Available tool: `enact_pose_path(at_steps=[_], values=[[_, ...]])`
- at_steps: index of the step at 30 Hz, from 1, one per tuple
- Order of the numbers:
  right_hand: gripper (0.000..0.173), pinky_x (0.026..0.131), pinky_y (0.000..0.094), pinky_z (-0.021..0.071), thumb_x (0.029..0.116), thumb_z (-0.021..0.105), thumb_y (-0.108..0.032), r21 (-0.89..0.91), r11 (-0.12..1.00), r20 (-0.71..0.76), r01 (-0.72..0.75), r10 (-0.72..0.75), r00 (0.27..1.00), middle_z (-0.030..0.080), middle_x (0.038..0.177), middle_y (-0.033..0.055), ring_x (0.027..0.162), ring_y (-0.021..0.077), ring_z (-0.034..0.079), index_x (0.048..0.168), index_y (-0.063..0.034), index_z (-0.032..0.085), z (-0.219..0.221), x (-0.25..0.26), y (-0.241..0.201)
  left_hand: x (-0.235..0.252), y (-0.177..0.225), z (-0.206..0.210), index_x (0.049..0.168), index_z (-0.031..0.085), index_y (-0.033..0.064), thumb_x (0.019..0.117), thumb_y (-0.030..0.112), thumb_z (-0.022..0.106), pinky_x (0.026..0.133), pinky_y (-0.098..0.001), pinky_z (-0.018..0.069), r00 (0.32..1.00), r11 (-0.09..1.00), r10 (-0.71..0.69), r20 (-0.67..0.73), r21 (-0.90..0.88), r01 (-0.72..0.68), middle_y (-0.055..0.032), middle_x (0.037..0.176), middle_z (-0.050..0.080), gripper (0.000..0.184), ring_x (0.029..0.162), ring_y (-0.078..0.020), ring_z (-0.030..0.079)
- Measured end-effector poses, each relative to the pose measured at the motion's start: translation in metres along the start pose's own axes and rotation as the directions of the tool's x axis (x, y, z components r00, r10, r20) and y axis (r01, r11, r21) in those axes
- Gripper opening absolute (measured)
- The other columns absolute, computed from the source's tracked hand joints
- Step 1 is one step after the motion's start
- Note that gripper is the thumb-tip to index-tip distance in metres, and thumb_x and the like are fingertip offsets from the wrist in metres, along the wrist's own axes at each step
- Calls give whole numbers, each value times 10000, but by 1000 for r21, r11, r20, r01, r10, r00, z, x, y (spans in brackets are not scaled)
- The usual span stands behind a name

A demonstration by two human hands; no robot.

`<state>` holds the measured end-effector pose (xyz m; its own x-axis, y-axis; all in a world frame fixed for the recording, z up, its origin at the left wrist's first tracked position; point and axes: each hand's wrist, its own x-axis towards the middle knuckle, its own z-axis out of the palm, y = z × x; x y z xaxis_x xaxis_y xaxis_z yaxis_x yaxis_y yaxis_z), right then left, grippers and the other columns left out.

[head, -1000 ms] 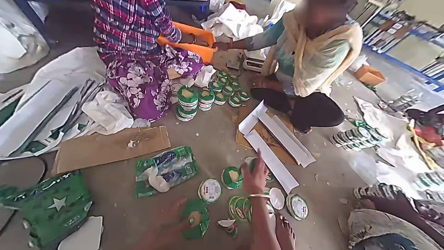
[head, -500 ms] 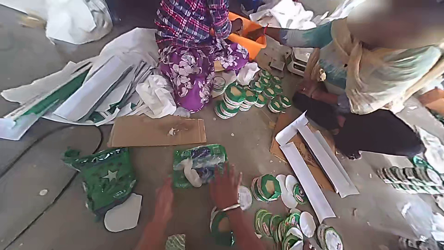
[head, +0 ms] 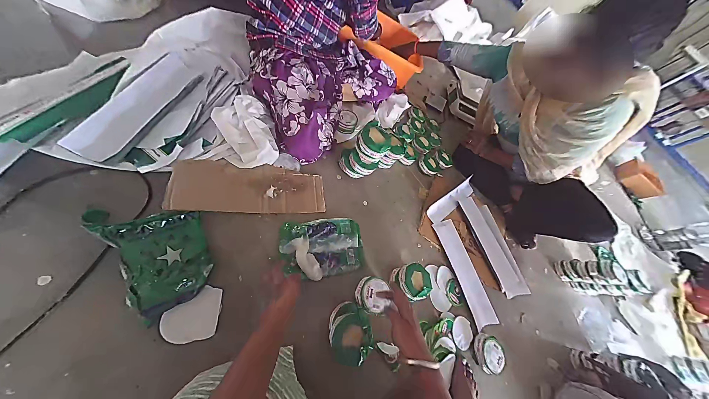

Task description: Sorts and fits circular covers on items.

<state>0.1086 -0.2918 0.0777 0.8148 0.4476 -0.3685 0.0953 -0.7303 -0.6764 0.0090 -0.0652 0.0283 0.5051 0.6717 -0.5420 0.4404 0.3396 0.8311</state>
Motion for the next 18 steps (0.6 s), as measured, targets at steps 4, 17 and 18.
enact_pose_path(at_steps=[4, 17, 18], values=[[362, 1059, 755, 314, 861, 588, 11, -174, 982, -41, 67, -76, 996, 473, 1512, 296, 1397, 541, 417, 1203, 43, 703, 24, -61, 25, -29, -32, 4, 1412, 508, -102, 671, 260, 874, 1127, -718, 283, 695, 656, 550, 463, 276, -703, -389, 1502, 409, 902, 1409, -598, 348], [379, 1045, 766, 345, 853, 679, -121, -658, 675, -62, 334, -490, 869, 585, 1449, 214, 1367, 522, 489, 1225, -121, 750, 99, -88, 37, -27, -55, 24, 1516, 505, 244, 682, 437, 927, 1195, -709, 64, 530, 437, 185, 828, 414, -798, -256, 1676, 181, 954, 1553, -475, 120], [408, 1040, 754, 357, 836, 690, -115, -700, 622, -37, 351, -522, 852, 615, 1423, 184, 1355, 488, 519, 1232, -191, 748, 95, -97, 47, -25, -59, 24, 1515, 506, 259, 666, 474, 925, 1196, -708, 59, 525, 429, 198, 827, 409, -805, -255, 1675, 183, 971, 1554, -472, 117]])
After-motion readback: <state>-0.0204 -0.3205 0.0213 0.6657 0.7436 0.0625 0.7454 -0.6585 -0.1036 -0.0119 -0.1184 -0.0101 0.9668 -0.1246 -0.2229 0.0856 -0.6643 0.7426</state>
